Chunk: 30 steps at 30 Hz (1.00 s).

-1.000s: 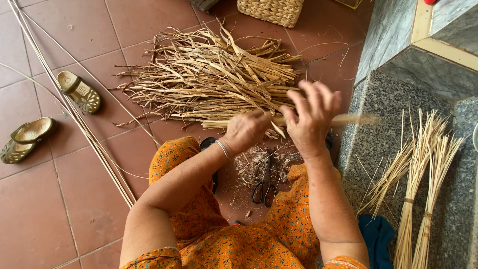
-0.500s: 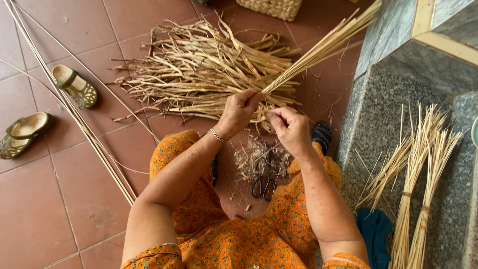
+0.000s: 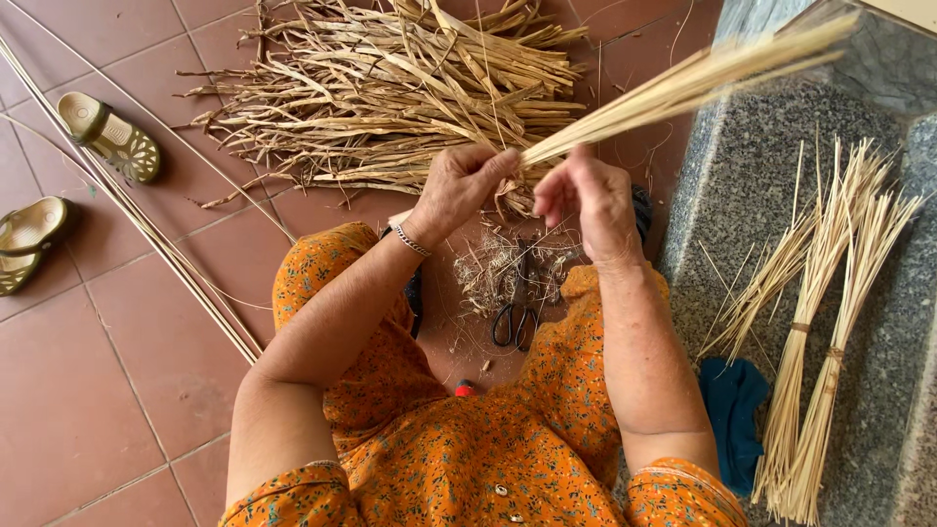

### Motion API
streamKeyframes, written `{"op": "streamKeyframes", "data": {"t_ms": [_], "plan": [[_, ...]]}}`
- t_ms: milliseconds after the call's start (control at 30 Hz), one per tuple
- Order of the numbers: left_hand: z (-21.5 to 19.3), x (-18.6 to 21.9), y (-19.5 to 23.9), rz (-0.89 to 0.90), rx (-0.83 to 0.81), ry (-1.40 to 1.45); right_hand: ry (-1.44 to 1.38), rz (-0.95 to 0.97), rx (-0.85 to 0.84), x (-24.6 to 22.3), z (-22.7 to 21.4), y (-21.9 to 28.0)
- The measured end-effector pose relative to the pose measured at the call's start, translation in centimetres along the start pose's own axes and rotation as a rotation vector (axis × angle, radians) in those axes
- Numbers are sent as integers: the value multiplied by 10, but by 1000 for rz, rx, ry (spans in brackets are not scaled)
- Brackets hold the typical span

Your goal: The person sits on the floor and gathers dried plant fibers into bundles. They align the fibers, separate them, and tie them into neat bundles using a thin strip of material. The finished bundles are placed on the floor beside the work area.

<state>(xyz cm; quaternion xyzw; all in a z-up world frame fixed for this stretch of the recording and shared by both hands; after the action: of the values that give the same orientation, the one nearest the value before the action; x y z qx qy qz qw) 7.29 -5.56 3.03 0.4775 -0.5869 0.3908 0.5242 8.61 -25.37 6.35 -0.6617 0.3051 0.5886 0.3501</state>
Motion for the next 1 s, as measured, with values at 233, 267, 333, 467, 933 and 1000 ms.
{"op": "streamKeyframes", "data": {"t_ms": [233,267,333,467,933,1000], "plan": [[10,14,13,-216,-182,316,469,-458,-60,-12,16,-13],[11,15,14,-221,-205,310,531,-491,-70,-15,19,-12],[8,11,15,-258,-168,343,649,-559,-90,-23,28,-8],[-2,2,4,-65,-80,403,517,-182,-47,-24,30,-5],[14,10,7,325,74,-472,257,-27,-31,12,14,0],[12,2,-1,172,41,-221,140,-26,-2,18,8,0]]}}
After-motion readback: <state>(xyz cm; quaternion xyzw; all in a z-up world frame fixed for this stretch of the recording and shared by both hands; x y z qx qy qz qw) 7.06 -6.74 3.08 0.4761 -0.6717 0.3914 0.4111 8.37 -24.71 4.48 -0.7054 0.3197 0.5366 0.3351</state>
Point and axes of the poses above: each hand's wrist, its own y-axis away from the middle knuckle, its own z-axis out of the palm, x = y × z, the point moved 4 cm from there along -y, towards the middle knuckle, and after that the axes turned 10 degrees about -x, right-handed, at the moved point
